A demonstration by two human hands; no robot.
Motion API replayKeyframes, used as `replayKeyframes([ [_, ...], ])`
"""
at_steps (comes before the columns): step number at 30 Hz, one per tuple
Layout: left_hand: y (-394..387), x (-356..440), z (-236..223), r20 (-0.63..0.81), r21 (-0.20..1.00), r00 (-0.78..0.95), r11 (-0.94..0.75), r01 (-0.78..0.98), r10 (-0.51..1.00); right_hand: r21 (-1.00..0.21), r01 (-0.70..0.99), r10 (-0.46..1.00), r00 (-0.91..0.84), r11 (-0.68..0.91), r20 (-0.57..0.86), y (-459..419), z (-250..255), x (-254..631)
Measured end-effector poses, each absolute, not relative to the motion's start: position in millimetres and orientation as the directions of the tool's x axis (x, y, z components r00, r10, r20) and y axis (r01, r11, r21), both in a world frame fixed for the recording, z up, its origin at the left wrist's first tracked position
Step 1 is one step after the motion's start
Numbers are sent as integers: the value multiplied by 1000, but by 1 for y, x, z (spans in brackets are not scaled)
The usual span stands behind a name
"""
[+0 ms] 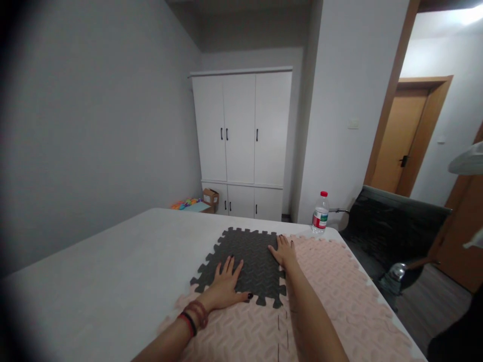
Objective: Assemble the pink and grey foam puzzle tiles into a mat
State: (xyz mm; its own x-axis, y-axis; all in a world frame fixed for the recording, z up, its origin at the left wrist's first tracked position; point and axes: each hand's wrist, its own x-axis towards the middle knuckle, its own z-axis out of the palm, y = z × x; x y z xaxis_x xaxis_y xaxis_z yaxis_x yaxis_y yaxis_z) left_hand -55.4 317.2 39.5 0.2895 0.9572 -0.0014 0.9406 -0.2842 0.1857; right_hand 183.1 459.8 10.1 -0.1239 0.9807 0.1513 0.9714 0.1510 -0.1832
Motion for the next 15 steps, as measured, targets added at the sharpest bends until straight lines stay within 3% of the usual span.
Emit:
replayKeyframes([
  [15,315,-57,41,8,186,299,-295,937,954,-195,975,994,-111,110,3,406,22,171],
])
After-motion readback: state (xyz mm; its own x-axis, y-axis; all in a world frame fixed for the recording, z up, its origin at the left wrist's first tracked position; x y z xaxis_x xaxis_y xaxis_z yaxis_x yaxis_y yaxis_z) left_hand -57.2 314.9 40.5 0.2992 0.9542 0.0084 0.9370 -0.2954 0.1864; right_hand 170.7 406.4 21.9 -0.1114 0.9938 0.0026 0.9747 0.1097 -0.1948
